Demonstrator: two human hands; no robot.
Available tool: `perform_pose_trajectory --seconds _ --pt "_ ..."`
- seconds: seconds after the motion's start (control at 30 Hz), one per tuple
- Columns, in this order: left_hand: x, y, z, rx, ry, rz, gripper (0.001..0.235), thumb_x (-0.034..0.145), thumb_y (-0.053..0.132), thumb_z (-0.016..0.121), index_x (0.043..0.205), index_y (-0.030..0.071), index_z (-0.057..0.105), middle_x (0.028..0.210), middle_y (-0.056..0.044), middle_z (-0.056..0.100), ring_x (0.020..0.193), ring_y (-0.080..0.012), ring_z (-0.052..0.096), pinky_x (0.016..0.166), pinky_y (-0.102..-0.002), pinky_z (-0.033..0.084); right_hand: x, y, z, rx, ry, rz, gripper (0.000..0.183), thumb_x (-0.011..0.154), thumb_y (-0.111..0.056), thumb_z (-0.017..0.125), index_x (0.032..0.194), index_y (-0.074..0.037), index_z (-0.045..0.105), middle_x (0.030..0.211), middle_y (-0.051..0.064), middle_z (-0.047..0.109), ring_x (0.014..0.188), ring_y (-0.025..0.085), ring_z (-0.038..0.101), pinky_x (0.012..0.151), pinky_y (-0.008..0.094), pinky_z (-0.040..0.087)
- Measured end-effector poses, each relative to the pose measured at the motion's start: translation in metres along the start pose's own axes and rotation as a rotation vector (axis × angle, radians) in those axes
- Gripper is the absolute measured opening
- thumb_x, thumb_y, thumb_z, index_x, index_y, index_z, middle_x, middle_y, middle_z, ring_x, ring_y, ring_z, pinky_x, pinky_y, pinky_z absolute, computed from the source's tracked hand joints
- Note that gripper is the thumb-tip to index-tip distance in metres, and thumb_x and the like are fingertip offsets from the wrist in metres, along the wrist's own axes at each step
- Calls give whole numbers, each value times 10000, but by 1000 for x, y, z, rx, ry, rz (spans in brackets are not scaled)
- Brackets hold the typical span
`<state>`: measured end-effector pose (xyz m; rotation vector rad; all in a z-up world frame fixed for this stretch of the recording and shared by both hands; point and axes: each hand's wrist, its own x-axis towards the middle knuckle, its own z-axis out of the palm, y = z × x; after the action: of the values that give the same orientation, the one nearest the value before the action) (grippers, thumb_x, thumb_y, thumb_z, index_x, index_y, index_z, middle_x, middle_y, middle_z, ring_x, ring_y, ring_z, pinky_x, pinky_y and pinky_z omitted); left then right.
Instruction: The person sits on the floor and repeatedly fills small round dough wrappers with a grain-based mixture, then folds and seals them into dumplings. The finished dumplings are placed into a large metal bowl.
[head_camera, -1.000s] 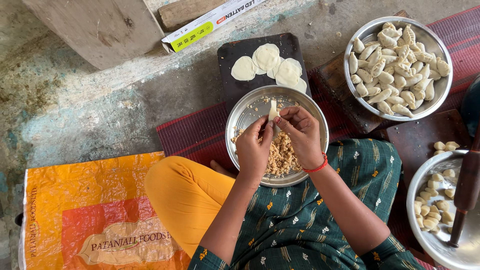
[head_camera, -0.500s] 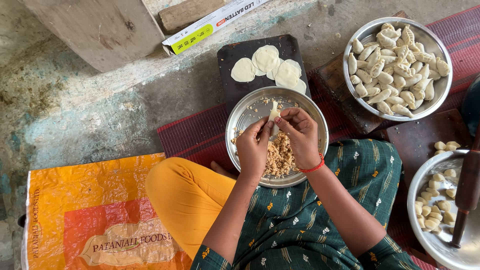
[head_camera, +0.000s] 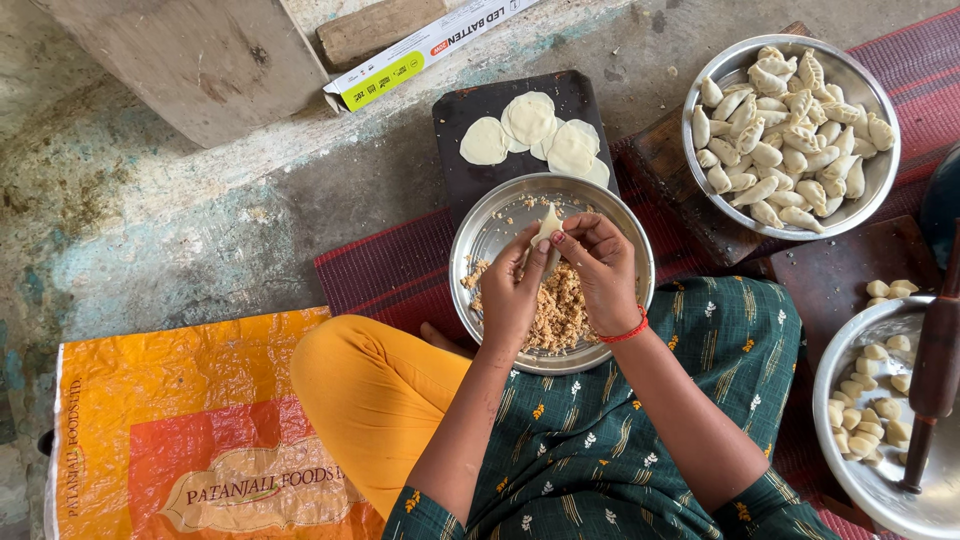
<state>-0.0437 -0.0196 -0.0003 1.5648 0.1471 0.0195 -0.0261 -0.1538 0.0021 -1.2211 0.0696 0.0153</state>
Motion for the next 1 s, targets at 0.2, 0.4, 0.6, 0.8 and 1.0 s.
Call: perform_pose_trajectory --seconds 0.2,0.4,0.6,0.8,1.0 --pt "0 -2 1 130 -15 24 400 1067 338 532 1306 59 690 1003 -112 786 883 -118 752 753 -269 581 -1 1 0 -8 31 9 131 974 8 691 1095 2 641 1029 59 705 947 101 683 840 271 582" --pt "5 -29 0 107 8 -56 390 1087 343 528 1088 35 766 737 -69 706 566 -78 523 535 -260 403 -1 3 -3 33 35 15 125 973 9 688 1087 -1 639 1015 61 698 933 101 682 839 285 594" --pt "10 -48 8 -163 -105 -135 522 1063 499 511 1237 59 731 979 -65 732 877 -88 635 789 -227 497 5 3 -6 82 30 46 129 980 -3 682 1102 -11 640 1025 47 690 929 85 664 809 243 552" --pt "13 -42 16 -331 -119 -176 602 998 504 583 1441 95 587 1154 -111 736 1138 -147 664 1004 -281 495 6 5 -10 84 27 56 129 978 -8 688 1097 -16 639 1008 34 681 907 69 654 778 226 536" --pt "8 -37 14 -241 -2 -151 543 1008 536 510 1298 119 700 1146 -81 759 1034 -119 695 910 -248 544 6 12 -14 142 55 55 118 982 1 696 1088 -24 651 996 30 683 880 68 639 747 223 510"
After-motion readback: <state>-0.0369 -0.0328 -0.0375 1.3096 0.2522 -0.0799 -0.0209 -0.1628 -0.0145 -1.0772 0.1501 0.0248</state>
